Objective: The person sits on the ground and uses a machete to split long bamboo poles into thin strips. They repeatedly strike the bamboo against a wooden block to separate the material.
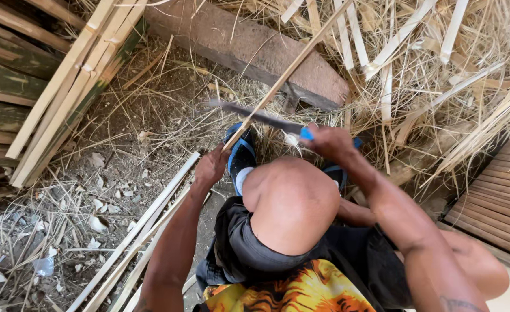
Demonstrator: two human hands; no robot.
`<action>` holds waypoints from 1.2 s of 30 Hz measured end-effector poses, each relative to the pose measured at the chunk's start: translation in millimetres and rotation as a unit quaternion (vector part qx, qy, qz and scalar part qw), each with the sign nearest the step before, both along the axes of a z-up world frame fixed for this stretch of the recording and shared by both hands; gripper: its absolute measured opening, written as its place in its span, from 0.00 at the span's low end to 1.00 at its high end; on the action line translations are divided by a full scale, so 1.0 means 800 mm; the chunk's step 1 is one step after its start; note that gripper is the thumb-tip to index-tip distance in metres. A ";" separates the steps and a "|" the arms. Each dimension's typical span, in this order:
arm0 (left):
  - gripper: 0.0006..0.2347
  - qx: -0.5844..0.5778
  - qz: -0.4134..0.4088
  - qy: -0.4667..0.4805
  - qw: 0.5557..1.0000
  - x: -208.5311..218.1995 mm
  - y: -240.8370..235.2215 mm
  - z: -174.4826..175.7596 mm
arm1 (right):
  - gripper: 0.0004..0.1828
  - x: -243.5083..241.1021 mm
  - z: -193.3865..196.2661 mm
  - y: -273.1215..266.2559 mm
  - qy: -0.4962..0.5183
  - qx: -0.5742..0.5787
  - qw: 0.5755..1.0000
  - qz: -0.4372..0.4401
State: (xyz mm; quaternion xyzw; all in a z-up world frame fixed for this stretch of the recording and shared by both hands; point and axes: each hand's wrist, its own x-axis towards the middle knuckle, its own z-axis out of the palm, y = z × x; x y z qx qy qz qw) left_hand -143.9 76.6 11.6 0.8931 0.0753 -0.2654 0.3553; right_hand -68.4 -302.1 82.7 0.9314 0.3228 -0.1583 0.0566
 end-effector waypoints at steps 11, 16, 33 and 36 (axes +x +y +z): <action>0.15 0.088 0.008 -0.006 0.996 0.013 -0.042 0.014 | 0.25 0.034 0.079 0.008 0.097 0.047 0.945 -0.310; 0.12 0.115 0.002 -0.053 0.992 0.017 -0.051 0.029 | 0.14 -0.032 0.059 0.070 0.119 0.137 0.965 -0.188; 0.17 0.018 -0.022 -0.051 0.998 0.003 -0.041 0.016 | 0.27 0.029 0.032 -0.039 0.014 0.128 0.908 -0.398; 0.24 0.045 -0.069 -0.132 0.988 0.068 -0.090 0.001 | 0.26 0.021 0.020 -0.027 -0.006 0.148 0.906 -0.397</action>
